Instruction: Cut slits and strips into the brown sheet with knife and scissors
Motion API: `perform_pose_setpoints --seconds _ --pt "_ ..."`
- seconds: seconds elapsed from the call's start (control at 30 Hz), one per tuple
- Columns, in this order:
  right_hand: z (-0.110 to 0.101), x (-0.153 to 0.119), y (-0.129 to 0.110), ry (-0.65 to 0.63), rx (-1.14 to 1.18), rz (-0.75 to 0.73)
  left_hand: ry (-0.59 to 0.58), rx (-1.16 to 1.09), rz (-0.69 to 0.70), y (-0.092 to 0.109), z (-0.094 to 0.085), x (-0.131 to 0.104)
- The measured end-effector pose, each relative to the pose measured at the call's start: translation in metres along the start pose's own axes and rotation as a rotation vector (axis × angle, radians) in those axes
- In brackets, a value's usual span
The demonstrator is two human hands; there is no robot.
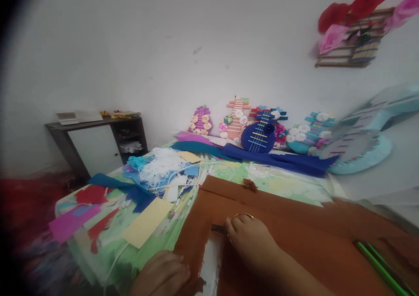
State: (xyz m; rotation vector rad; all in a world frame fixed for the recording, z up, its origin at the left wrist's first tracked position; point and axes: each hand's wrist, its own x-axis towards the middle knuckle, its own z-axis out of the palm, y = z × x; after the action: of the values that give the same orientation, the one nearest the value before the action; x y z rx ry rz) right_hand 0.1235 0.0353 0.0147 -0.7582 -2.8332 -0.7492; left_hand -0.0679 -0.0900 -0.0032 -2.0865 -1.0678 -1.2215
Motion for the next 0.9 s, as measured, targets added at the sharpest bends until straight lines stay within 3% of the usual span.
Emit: perform_pose_setpoints --seconds 0.13,0.3,0.53,0.7,0.9 --pt "-0.003 0.001 0.001 -0.023 0.041 0.001 -0.010 -0.022 -0.022 0.002 0.000 0.001" --pt "-0.014 0.008 0.000 0.017 0.037 -0.030 -0.066 -0.044 0.044 0.004 -0.006 0.012" --pt "-0.020 0.019 -0.012 0.057 0.006 0.011 0.054 -0.026 -0.040 0.011 -0.003 0.014" --pt "-0.021 0.026 -0.018 -0.043 0.037 -0.015 0.020 -0.053 -0.088 0.013 -0.006 0.007" --pt "-0.023 0.028 -0.019 -0.127 0.047 -0.023 -0.050 -0.049 -0.029 0.011 -0.008 0.001"
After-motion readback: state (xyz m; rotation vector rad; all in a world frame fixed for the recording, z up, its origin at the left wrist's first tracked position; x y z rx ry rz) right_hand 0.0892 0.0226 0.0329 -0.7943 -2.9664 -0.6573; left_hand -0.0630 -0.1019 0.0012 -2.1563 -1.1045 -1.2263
